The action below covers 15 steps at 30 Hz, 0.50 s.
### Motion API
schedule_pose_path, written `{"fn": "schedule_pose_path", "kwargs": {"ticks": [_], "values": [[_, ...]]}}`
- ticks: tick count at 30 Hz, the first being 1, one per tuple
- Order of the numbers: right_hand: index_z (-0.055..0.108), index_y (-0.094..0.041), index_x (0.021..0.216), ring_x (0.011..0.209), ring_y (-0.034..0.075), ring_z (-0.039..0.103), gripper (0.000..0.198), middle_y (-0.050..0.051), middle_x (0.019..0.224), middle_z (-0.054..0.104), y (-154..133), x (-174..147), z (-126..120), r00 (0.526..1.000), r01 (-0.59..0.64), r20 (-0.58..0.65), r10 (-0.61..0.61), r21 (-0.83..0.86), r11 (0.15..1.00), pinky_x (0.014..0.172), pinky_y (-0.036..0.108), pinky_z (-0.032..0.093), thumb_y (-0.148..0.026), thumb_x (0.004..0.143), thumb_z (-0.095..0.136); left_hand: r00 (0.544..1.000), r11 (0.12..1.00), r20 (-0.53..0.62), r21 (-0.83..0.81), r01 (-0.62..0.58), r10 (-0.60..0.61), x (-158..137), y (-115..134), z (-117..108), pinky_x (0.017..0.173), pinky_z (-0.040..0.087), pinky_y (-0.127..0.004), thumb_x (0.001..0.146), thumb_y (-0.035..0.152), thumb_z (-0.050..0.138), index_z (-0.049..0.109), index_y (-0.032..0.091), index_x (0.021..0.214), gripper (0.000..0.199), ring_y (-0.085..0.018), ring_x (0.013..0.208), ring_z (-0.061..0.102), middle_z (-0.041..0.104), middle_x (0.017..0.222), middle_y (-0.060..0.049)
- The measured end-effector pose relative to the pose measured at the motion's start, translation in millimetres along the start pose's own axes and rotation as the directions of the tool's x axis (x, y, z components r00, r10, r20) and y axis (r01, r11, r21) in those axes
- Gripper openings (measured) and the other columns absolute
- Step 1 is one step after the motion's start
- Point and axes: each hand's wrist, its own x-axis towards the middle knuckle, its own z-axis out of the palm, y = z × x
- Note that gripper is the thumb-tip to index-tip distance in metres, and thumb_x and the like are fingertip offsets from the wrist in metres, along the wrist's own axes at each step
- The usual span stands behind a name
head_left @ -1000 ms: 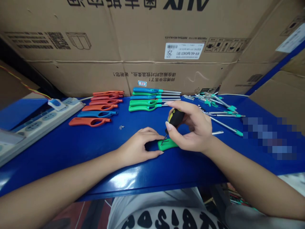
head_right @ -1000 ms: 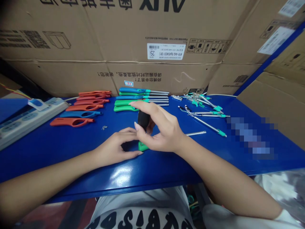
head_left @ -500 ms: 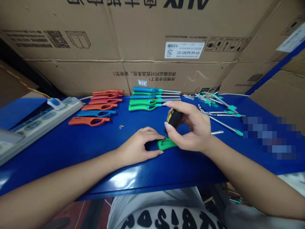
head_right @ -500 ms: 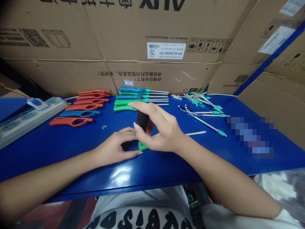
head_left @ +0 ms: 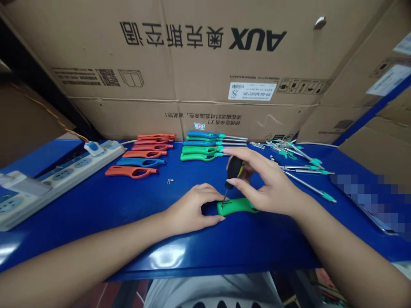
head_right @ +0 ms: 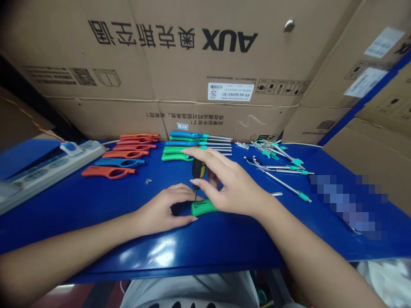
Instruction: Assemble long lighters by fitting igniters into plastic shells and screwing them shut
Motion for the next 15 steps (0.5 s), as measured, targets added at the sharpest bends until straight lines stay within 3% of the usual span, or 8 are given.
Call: {"fn": "schedule_pose_path", "kwargs": {"ticks": [3, 5, 9, 11, 15], "values": [[0.057, -0.023, 0.131, 0.072, 0.015, 0.068, 0.047, 0.006, 0.112, 0.072, 1, 0, 3, 0.99, 0.079, -0.099, -0.104, -0.233, 0.969, 0.069, 0.027, 0.058, -0.036, 0.089, 0.074, 1.0, 1.0, -0.001, 0.0, 0.003, -0.003, 0, 0, 0, 0.1, 0.049, -0.039, 0.082, 0.028, 0.081, 0.072, 0.015, 0.117, 0.039, -0.024, 0.107, 0.067, 0.076, 0.112, -0.008], [0.056, -0.023, 0.133, 0.074, 0.017, 0.069, 0.049, 0.006, 0.103, 0.073, -3, 1, 5, 0.985, 0.086, -0.122, -0.125, -0.282, 0.956, 0.069, 0.029, 0.058, -0.039, 0.091, 0.073, 1.0, 1.0, -0.002, -0.001, 0.007, -0.007, 0, 1, 0, 0.101, 0.048, -0.039, 0.082, 0.028, 0.081, 0.072, 0.015, 0.117, 0.039, -0.024, 0.107, 0.067, 0.076, 0.113, -0.008], [0.038, -0.025, 0.152, 0.085, 0.016, 0.071, 0.048, 0.009, 0.125, 0.068, -11, 1, 11, 0.998, -0.043, -0.043, 0.044, 0.037, 0.998, 0.072, 0.029, 0.059, -0.024, 0.104, 0.045, 1.0, 1.0, 0.005, -0.007, 0.014, -0.014, -1, 2, 0, 0.099, 0.049, -0.037, 0.082, 0.027, 0.081, 0.072, 0.016, 0.119, 0.039, -0.022, 0.105, 0.067, 0.076, 0.109, -0.007], [0.041, -0.026, 0.149, 0.086, 0.015, 0.071, 0.046, 0.009, 0.126, 0.068, -12, 1, 13, 0.998, -0.056, -0.028, 0.06, 0.114, 0.992, 0.071, 0.028, 0.059, -0.022, 0.104, 0.045, 1.0, 1.0, 0.007, -0.003, 0.02, -0.02, -1, 2, 0, 0.099, 0.049, -0.038, 0.082, 0.028, 0.081, 0.072, 0.017, 0.119, 0.04, -0.022, 0.104, 0.067, 0.076, 0.109, -0.007], [0.059, -0.024, 0.126, 0.069, 0.015, 0.069, 0.04, 0.005, 0.101, 0.075, -8, 0, 14, 0.976, 0.044, -0.199, -0.085, -0.202, 0.978, 0.061, 0.026, 0.055, -0.036, 0.091, 0.072, 1.0, 1.0, -0.009, 0.004, 0.022, -0.022, 0, 1, 1, 0.099, 0.05, -0.04, 0.081, 0.03, 0.082, 0.072, 0.018, 0.117, 0.039, -0.024, 0.107, 0.067, 0.076, 0.112, -0.008]]}}
